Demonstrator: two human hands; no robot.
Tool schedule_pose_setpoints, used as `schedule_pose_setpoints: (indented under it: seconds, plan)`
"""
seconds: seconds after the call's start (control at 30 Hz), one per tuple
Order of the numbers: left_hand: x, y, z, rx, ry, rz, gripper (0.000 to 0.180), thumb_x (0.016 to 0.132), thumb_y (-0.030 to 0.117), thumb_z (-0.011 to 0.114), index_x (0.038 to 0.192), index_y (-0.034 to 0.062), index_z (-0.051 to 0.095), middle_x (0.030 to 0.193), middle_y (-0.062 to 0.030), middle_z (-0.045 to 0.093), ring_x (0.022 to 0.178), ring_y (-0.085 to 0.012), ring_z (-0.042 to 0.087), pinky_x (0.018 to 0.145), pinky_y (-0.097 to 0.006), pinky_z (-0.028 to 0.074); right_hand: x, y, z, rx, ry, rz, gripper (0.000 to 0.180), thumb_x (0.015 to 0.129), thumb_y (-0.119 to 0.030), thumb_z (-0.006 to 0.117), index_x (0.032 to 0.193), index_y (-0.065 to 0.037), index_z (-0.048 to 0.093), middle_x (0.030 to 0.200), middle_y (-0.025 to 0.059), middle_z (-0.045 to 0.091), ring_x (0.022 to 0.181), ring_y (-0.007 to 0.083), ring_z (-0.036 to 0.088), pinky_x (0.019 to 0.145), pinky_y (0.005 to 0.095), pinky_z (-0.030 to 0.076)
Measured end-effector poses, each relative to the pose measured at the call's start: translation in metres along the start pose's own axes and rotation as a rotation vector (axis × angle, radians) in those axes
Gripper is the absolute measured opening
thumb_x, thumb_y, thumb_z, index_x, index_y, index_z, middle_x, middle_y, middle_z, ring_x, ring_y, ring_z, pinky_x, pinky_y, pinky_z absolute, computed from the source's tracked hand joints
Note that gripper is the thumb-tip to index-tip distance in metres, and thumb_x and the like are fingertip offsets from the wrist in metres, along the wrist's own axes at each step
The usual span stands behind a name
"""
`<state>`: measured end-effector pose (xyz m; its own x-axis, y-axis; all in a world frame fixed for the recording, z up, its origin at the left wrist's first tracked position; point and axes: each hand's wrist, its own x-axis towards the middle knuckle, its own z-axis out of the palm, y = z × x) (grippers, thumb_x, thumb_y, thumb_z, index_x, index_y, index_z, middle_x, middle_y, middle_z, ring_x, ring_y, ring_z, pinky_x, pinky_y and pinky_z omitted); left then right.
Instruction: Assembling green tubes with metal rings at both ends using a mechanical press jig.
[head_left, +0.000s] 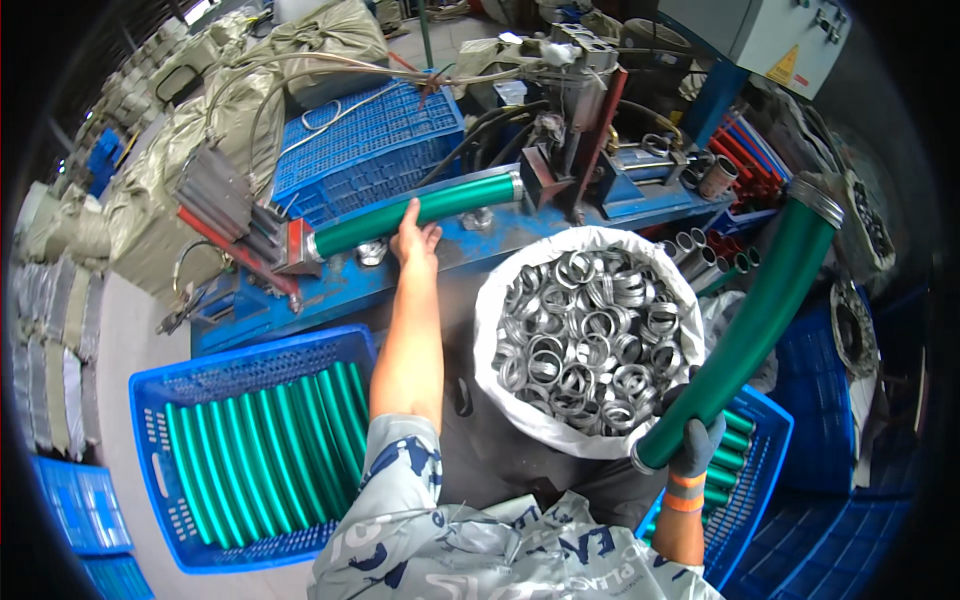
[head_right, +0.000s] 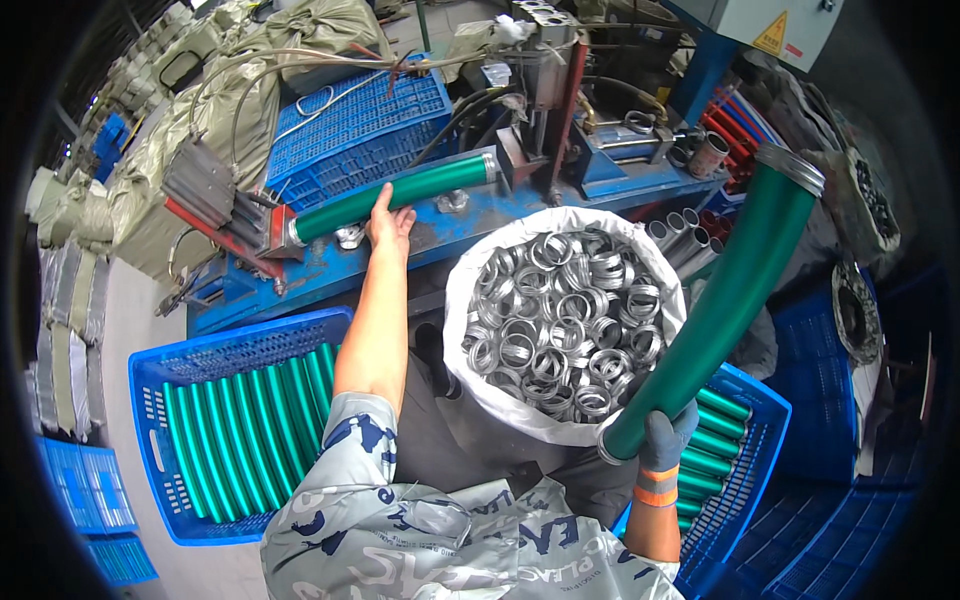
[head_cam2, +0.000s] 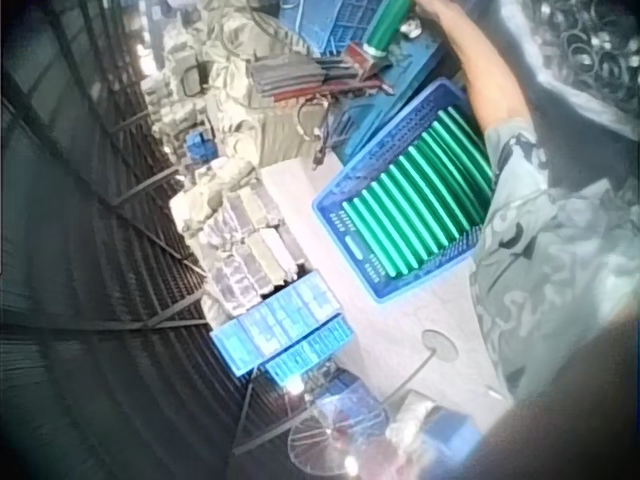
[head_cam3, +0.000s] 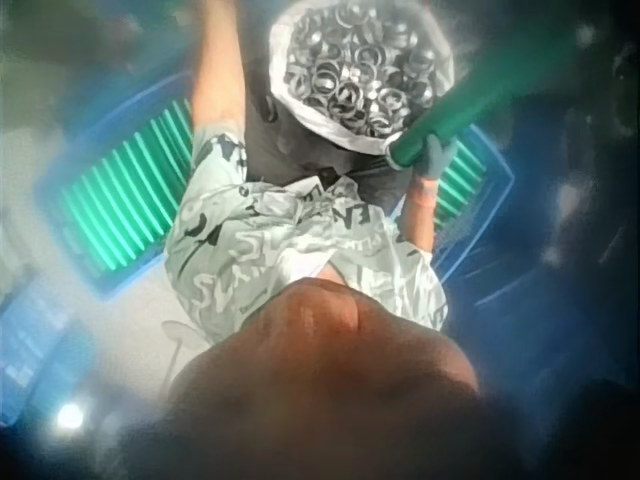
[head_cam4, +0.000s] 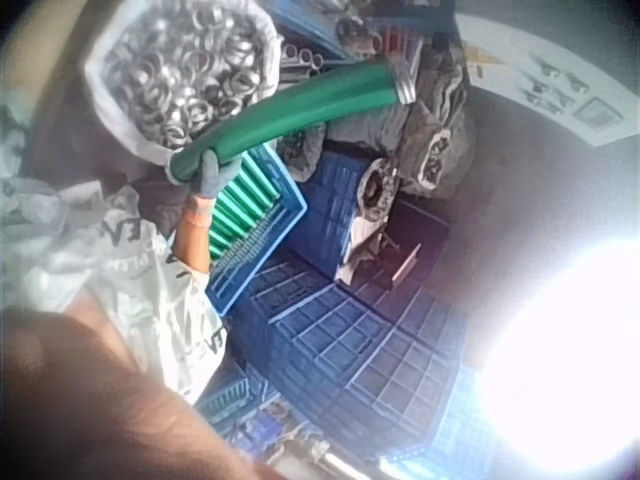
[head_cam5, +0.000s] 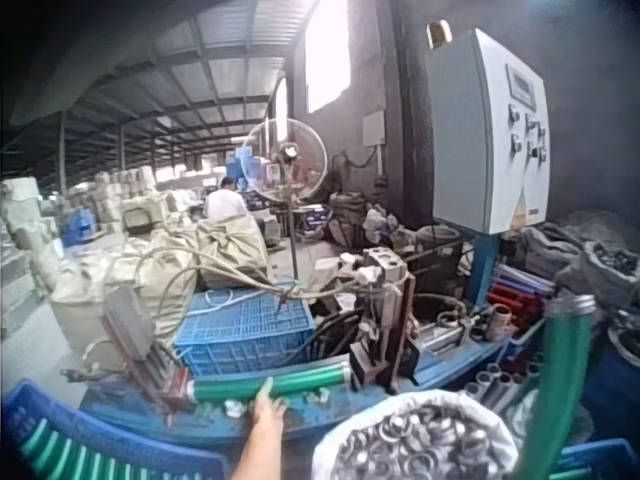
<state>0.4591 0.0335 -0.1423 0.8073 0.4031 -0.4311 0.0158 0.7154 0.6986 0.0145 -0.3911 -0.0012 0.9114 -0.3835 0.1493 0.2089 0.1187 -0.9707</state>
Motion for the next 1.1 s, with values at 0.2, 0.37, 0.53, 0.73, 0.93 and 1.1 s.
schedule_pose_setpoints:
  seconds: [0.2, 0.37, 0.53, 0.73, 0.93, 1.1]
  plan:
    - [-0.009, 0.0, 0.004, 0.024, -0.035, 0.018, 0.071, 0.096, 0.03, 0.099, 0.15, -0.0036, 0.067, 0.144, -0.0226, 0.071, 0.121, -0.0446, 0.075, 0.092, -0.052, 0.066, -0.002, 0.008, -0.008, 0.018, -0.027, -0.017, 0.105, 0.092, -0.059, 0.093, 0.162, 0.01, 0.056, 0.112, 0.0171, 0.078, 0.089, 0.0253, 0.075, 0.08, 0.0393, 0.062]
    - [-0.006, 0.01, -0.012, 0.043, -0.052, 0.033, 0.072, 0.098, 0.033, 0.097, 0.15, -0.0054, 0.068, 0.145, -0.0251, 0.072, 0.125, -0.0478, 0.078, 0.097, -0.053, 0.068, -0.02, -0.014, -0.046, 0.027, 0.15, 0.078, 0.067, 0.097, -0.032, 0.093, 0.148, 0.001, 0.066, 0.123, 0.0171, 0.079, 0.097, 0.027, 0.08, 0.084, 0.0409, 0.067]
    - [-0.006, -0.049, 0.017, 0.061, -0.103, -0.034, 0.071, 0.096, 0.035, 0.098, 0.153, 0.0034, 0.069, 0.149, -0.0238, 0.074, 0.13, -0.0489, 0.076, 0.104, -0.057, 0.065, -0.109, -0.012, -0.203, -0.189, 0.583, -0.152, 0.063, 0.102, -0.018, 0.086, 0.157, 0.002, 0.063, 0.13, 0.0161, 0.08, 0.104, 0.0252, 0.081, 0.09, 0.0398, 0.067]
    - [0.068, 0.045, -0.047, 0.088, -0.518, -0.252, 0.082, 0.111, 0.037, 0.083, 0.166, -0.0143, 0.05, 0.168, -0.0332, 0.059, 0.158, -0.0434, 0.058, 0.13, -0.05, 0.054, -0.241, 0.05, -0.352, -0.624, 0.875, 0.433, 0.058, 0.109, -0.037, 0.083, 0.15, 0.003, 0.072, 0.12, 0.0111, 0.083, 0.101, 0.022, 0.077, 0.092, 0.0429, 0.063]
    - [-0.007, -0.029, -0.039, 0.412, -0.431, -0.281, 0.1, 0.109, 0.039, 0.085, 0.175, -0.0123, 0.031, 0.172, -0.0294, 0.059, 0.161, -0.0375, 0.058, 0.137, -0.045, 0.045, -0.441, 0.173, -0.413, -0.815, 1.271, 0.978, 0.086, 0.091, -0.072, 0.09, 0.122, 0.009, 0.085, 0.113, 0.0254, 0.087, 0.102, 0.038, 0.085, 0.091, 0.0485, 0.065]
    - [-0.087, -0.055, -0.061, 0.529, -0.534, -0.187, 0.074, 0.115, 0.034, 0.077, 0.168, -0.0079, 0.045, 0.17, -0.0253, 0.063, 0.154, -0.0354, 0.067, 0.131, -0.047, 0.048, -0.439, 0.257, -0.433, -0.602, 1.313, 0.922, 0.081, 0.095, -0.068, 0.09, 0.121, 0.008, 0.083, 0.11, 0.0234, 0.085, 0.096, 0.0385, 0.084, 0.082, 0.0518, 0.066]
